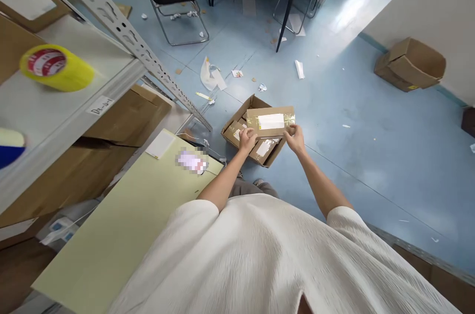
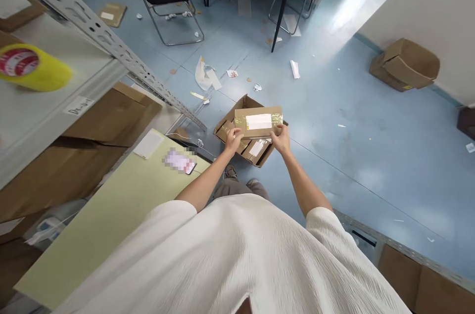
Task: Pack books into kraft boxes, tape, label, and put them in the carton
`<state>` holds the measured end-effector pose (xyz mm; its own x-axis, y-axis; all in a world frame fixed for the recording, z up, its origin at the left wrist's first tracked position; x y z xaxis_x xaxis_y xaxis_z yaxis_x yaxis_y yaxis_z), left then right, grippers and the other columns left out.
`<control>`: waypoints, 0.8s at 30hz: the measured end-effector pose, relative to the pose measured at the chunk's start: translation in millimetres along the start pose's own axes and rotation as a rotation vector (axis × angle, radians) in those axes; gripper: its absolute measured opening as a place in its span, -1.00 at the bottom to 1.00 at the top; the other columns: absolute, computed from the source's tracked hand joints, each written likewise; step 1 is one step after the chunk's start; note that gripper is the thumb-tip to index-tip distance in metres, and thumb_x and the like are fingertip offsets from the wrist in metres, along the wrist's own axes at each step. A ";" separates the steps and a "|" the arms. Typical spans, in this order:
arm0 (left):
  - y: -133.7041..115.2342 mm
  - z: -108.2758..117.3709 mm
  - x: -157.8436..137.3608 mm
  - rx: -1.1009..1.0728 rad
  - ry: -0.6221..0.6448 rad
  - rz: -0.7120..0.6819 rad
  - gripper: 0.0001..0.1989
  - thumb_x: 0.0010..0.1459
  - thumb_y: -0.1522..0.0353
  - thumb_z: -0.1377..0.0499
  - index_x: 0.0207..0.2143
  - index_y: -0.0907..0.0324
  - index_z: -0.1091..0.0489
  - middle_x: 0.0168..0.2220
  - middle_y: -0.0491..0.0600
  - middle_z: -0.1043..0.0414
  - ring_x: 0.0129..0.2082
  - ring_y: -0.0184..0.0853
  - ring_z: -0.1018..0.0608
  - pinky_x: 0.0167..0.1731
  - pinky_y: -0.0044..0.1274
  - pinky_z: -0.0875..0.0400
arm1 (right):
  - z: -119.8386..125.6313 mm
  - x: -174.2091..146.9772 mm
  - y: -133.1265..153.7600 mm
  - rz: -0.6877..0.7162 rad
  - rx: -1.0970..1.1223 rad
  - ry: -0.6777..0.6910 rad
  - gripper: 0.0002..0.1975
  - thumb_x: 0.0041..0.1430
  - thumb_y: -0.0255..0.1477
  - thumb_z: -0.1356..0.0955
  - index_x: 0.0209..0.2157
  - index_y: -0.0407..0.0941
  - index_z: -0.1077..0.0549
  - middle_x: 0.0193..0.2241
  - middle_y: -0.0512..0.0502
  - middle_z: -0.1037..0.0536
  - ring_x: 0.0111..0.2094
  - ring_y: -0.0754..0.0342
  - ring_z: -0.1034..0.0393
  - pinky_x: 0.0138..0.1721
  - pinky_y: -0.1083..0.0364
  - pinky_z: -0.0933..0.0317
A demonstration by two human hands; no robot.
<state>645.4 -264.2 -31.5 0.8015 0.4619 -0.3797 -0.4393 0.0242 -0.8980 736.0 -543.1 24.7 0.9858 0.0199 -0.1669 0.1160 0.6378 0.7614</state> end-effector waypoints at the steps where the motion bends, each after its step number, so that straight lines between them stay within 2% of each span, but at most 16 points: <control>1: 11.0 -3.9 7.5 -0.009 -0.003 0.031 -0.74 0.12 0.43 -0.33 -0.10 0.10 -0.54 0.15 0.10 -0.45 0.29 -0.06 -0.50 0.44 -0.25 -0.31 | -7.8 9.9 -3.7 0.003 -0.018 0.024 -0.49 0.13 -0.15 -0.42 0.09 -0.04 -0.44 0.20 -0.32 -0.53 0.24 -0.26 -0.41 0.31 -0.26 -0.41; 5: 58.6 -17.6 38.3 -0.055 -0.032 0.133 -0.74 0.08 0.42 -0.35 -0.14 0.10 -0.55 0.11 0.08 -0.47 0.29 -0.06 -0.50 0.44 -0.24 -0.31 | -44.0 53.1 -20.6 0.061 -0.098 0.135 -0.57 0.12 -0.17 -0.41 0.00 -0.03 -0.45 0.19 -0.31 -0.52 0.23 -0.24 -0.41 0.22 -0.24 -0.48; 10: 117.7 -44.7 78.9 -0.137 -0.105 0.289 -0.75 0.10 0.39 -0.34 -0.13 0.09 -0.57 0.13 0.07 -0.46 0.22 -0.09 -0.54 0.39 -0.25 -0.37 | -93.4 123.9 -47.9 0.156 -0.154 0.248 -0.61 0.19 -0.21 -0.39 0.02 -0.03 -0.48 0.35 -0.34 -0.42 0.27 -0.21 -0.41 0.19 -0.19 -0.52; 17: 190.7 -87.2 155.7 -0.207 -0.191 0.370 -0.71 0.12 0.33 -0.39 -0.07 0.08 -0.61 0.17 0.12 -0.47 0.21 -0.03 -0.58 0.38 -0.19 -0.43 | -178.1 230.0 -80.5 0.282 -0.158 0.379 -0.59 0.23 -0.23 -0.39 0.08 -0.07 -0.48 0.42 -0.39 -0.33 0.30 -0.26 -0.41 0.26 -0.28 -0.48; 21: 240.5 -99.4 189.5 -0.240 -0.197 0.416 -0.67 0.12 0.31 -0.38 -0.04 0.13 -0.63 0.22 0.16 -0.49 0.22 -0.02 -0.59 0.38 -0.20 -0.44 | -216.1 257.0 -103.1 0.339 -0.197 0.386 -0.65 0.26 -0.27 -0.40 0.06 -0.03 -0.49 0.36 -0.36 -0.35 0.35 -0.26 -0.36 0.34 -0.29 -0.42; 24: 266.0 -102.2 199.8 -0.238 -0.204 0.391 -0.67 0.15 0.29 -0.36 -0.02 0.12 -0.66 0.20 0.14 -0.53 0.23 -0.03 -0.60 0.40 -0.19 -0.43 | -225.6 251.8 -119.6 0.367 -0.209 0.344 -0.67 0.30 -0.29 -0.40 0.07 -0.02 -0.49 0.34 -0.35 -0.33 0.39 -0.26 -0.33 0.39 -0.30 -0.38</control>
<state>730.1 -256.0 -369.0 0.4895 0.5608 -0.6678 -0.5673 -0.3768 -0.7323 943.0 -440.7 -249.7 0.8565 0.4980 -0.1356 -0.2890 0.6805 0.6733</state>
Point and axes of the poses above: each hand's wrist, its own x-axis towards the middle knuckle, its own z-axis out of the back of the hand, y = z × x, the point moved 7 cm from there along x, towards the middle knuckle
